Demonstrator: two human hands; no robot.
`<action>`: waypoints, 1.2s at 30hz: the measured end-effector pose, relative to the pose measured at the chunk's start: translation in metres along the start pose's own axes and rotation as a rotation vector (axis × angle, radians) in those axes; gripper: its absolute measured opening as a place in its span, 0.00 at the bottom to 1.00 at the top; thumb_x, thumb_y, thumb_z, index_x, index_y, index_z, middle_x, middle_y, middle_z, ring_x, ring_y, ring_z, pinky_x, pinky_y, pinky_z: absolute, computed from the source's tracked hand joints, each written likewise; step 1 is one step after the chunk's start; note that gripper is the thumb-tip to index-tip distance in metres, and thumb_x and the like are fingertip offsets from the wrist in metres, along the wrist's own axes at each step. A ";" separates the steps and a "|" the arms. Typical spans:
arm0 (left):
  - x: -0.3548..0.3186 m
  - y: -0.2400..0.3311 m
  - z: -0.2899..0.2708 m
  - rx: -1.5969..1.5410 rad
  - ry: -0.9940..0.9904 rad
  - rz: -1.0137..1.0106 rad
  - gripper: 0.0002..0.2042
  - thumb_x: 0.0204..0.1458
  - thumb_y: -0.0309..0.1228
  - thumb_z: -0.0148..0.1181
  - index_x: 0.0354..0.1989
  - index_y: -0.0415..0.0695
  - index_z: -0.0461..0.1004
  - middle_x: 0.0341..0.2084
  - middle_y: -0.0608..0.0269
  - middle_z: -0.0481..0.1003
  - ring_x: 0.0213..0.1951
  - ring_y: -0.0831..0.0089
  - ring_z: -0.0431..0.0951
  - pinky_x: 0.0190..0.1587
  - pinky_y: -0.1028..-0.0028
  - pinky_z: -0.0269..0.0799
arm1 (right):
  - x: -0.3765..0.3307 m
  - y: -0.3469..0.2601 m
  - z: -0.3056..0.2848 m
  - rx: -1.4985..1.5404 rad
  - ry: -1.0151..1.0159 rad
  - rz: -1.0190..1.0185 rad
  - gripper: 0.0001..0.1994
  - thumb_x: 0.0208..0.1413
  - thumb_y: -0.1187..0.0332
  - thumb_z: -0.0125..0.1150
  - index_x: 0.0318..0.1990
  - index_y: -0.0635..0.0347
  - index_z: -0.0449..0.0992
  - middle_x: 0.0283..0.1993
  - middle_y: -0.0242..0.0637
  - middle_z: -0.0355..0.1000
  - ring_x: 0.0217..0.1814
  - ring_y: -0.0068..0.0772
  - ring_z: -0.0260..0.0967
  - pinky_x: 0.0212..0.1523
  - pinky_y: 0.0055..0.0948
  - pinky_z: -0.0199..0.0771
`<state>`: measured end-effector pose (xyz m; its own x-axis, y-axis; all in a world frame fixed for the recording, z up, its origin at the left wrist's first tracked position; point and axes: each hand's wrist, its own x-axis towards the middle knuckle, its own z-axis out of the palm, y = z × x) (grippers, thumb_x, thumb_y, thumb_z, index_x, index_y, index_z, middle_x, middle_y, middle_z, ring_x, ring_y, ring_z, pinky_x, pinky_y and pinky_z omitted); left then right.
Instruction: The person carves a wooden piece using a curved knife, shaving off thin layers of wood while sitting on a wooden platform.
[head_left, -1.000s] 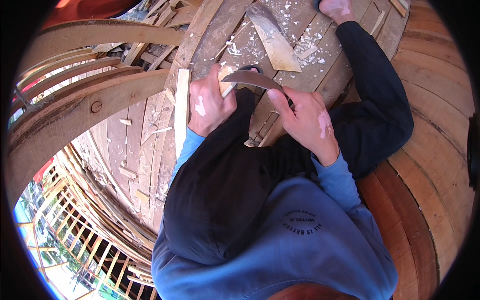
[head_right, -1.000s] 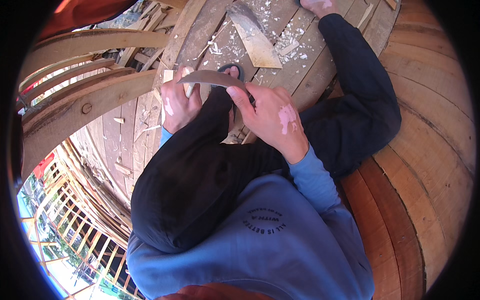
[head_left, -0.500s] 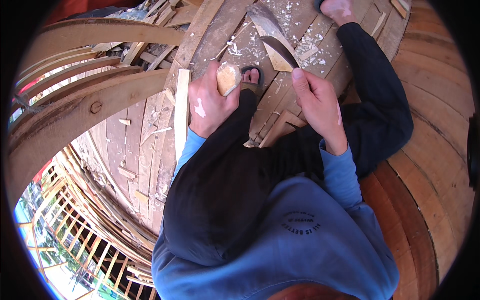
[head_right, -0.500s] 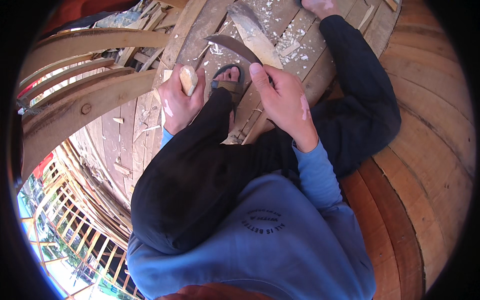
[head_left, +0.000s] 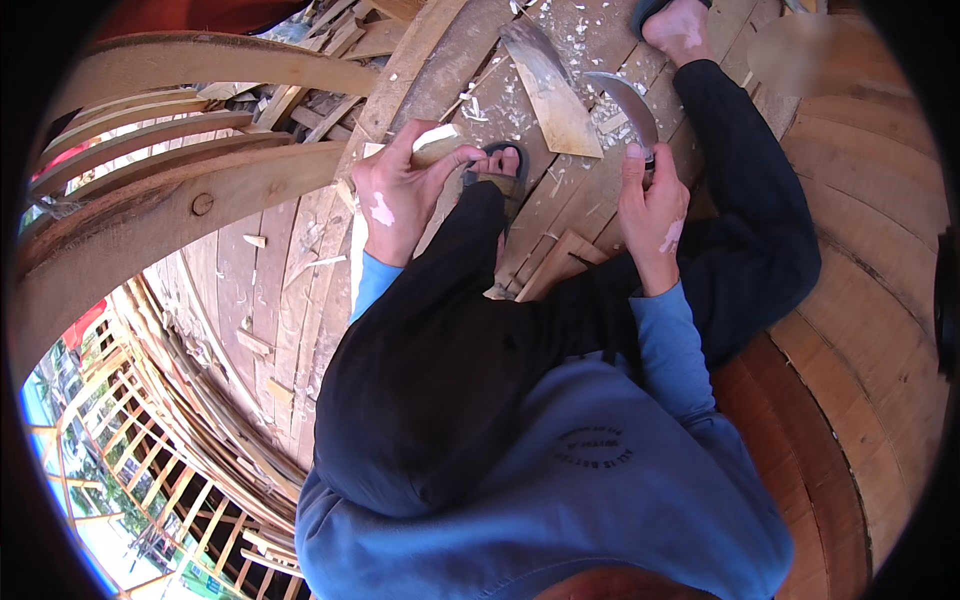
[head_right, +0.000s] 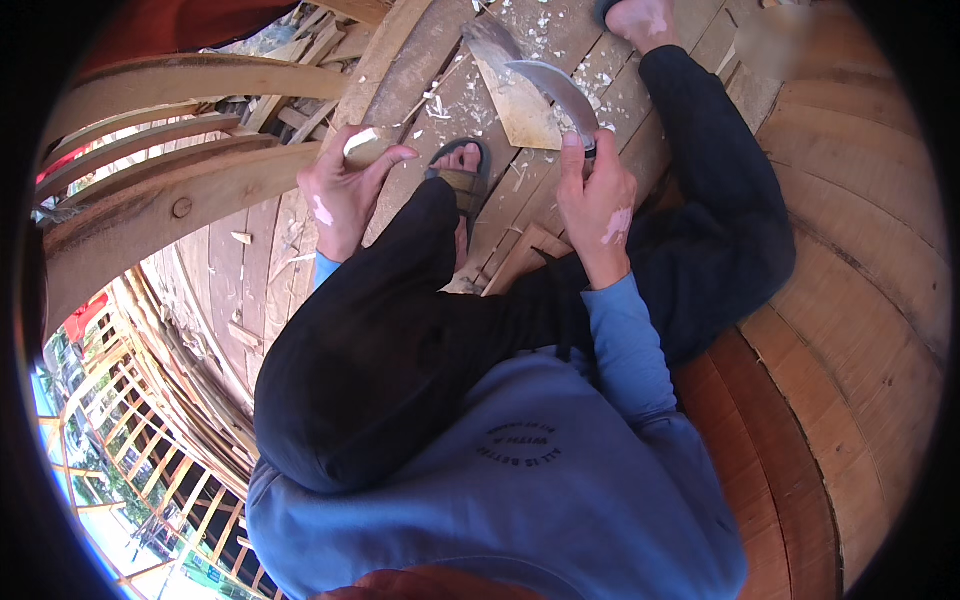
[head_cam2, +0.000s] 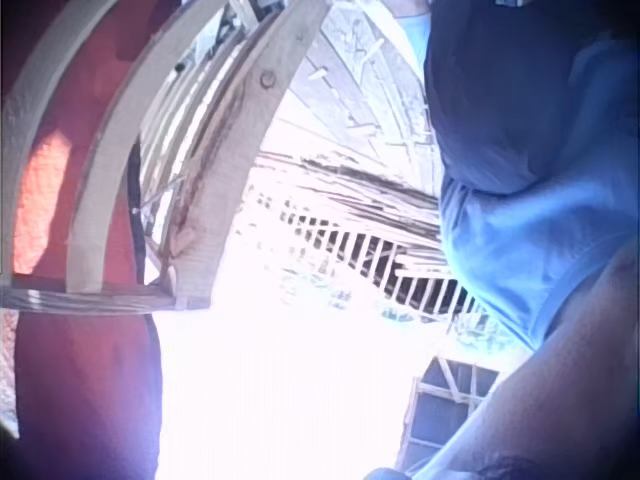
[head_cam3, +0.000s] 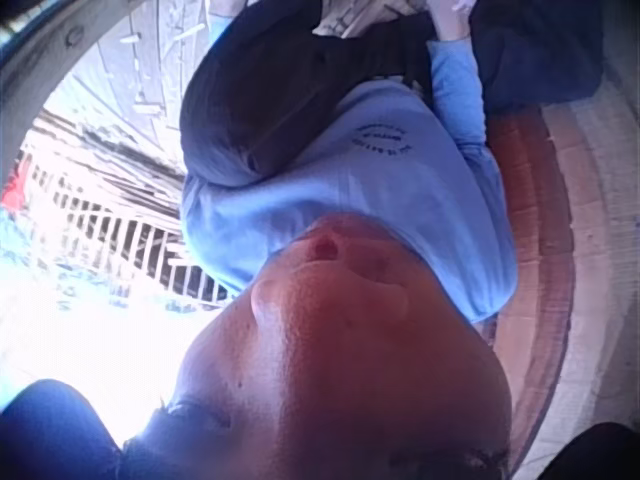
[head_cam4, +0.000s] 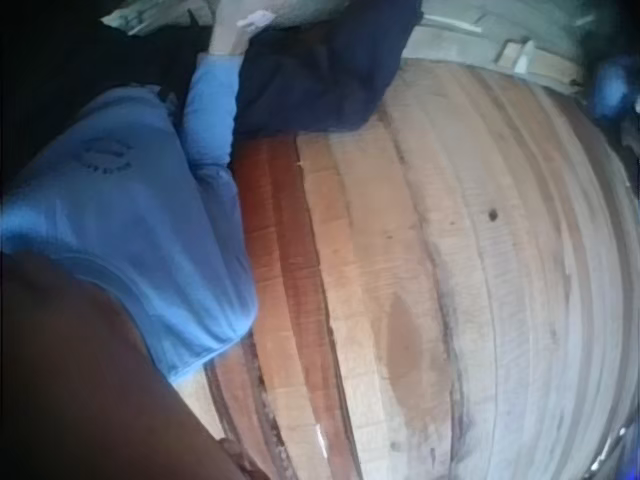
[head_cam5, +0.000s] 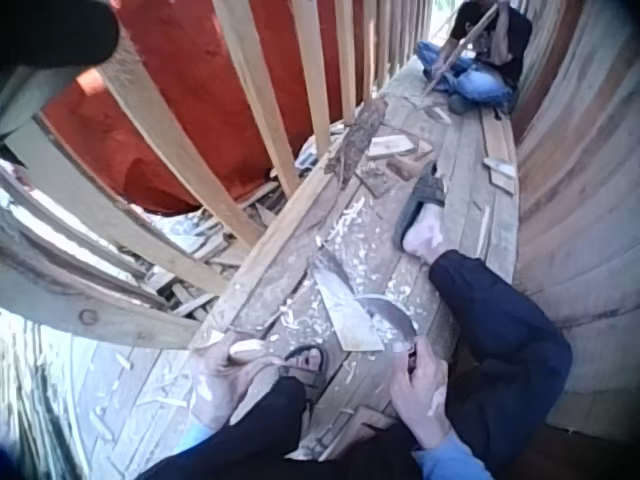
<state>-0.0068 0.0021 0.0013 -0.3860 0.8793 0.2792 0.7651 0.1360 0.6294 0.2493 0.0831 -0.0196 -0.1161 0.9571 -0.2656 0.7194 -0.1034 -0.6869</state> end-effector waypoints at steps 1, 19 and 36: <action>0.000 0.000 0.000 0.004 0.001 -0.005 0.21 0.41 0.41 0.81 0.38 0.44 0.79 0.22 0.56 0.81 0.26 0.66 0.85 0.28 0.73 0.77 | 0.012 0.019 0.006 -0.087 -0.041 0.017 0.23 0.66 0.51 0.55 0.46 0.69 0.76 0.29 0.56 0.76 0.33 0.57 0.77 0.38 0.48 0.73; 0.114 0.042 -0.037 -0.795 0.017 -0.042 0.10 0.67 0.35 0.57 0.44 0.41 0.67 0.30 0.64 0.75 0.32 0.74 0.78 0.39 0.73 0.75 | 0.043 0.087 0.012 0.075 -0.069 0.098 0.25 0.63 0.51 0.57 0.50 0.69 0.77 0.37 0.60 0.77 0.44 0.61 0.77 0.47 0.48 0.73; 0.135 0.038 -0.034 -0.935 -0.007 -0.177 0.08 0.70 0.33 0.51 0.47 0.42 0.67 0.34 0.66 0.76 0.37 0.75 0.79 0.42 0.72 0.77 | 0.044 0.085 0.005 0.201 -0.010 0.125 0.26 0.62 0.52 0.59 0.54 0.70 0.76 0.25 0.48 0.75 0.19 0.38 0.75 0.26 0.39 0.73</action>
<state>-0.0472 0.1108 0.0874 -0.4513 0.8841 0.1212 -0.0281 -0.1498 0.9883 0.3023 0.1149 -0.0927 -0.0416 0.9308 -0.3631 0.5774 -0.2742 -0.7690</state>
